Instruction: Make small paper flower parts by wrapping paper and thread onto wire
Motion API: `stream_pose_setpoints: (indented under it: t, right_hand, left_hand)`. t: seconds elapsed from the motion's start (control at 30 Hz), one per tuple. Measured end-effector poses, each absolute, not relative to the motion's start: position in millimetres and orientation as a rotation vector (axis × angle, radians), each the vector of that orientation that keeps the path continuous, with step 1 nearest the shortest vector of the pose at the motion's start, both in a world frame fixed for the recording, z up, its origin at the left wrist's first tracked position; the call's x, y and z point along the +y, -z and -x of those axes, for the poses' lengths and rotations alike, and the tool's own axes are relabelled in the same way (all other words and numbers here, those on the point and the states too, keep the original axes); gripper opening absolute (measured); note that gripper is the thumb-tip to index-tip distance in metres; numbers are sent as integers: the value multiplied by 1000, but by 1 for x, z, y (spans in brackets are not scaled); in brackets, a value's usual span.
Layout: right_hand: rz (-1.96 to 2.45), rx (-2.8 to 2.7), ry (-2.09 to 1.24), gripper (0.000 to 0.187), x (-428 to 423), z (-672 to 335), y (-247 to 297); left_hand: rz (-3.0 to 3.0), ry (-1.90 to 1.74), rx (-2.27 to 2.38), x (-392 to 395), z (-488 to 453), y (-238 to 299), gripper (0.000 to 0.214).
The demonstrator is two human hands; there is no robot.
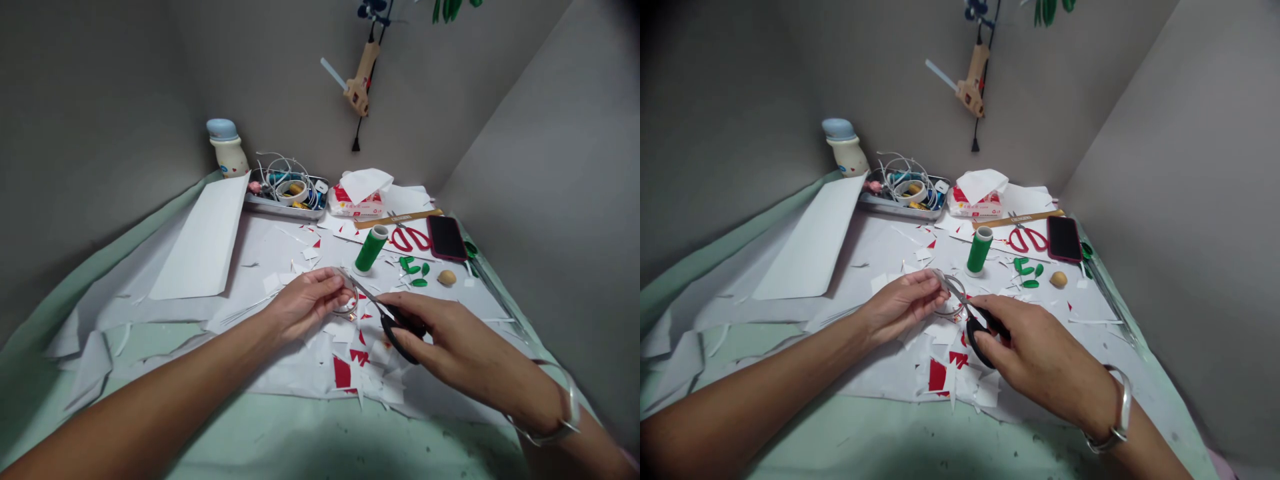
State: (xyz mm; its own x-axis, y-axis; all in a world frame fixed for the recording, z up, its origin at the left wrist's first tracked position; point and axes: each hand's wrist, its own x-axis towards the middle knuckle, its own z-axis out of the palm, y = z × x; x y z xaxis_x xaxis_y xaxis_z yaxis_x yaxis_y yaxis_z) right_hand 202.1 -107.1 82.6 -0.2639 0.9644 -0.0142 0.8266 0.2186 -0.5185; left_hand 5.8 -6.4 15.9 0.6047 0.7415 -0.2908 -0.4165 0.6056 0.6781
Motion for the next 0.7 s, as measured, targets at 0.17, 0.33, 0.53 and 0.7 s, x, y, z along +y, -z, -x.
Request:
stream_pose_setpoints:
  t: [0.17, 0.33, 0.53, 0.7]
  right_hand:
    - [1674, -2184, -635, 42, -107, -202, -83]
    - [1678, -2178, -657, 40, -107, -202, -83]
    - [1692, -2172, -677, 41, -108, -201, -83]
    - [1696, -2177, -649, 40, -109, -202, -83]
  left_hand:
    - [-606, -715, 595, -7, -6, -16, 19]
    - [-587, -725, 604, -7, -6, -16, 18]
    - [-588, -723, 604, -7, -7, -17, 20]
    - [-590, -718, 605, -8, -6, -18, 21]
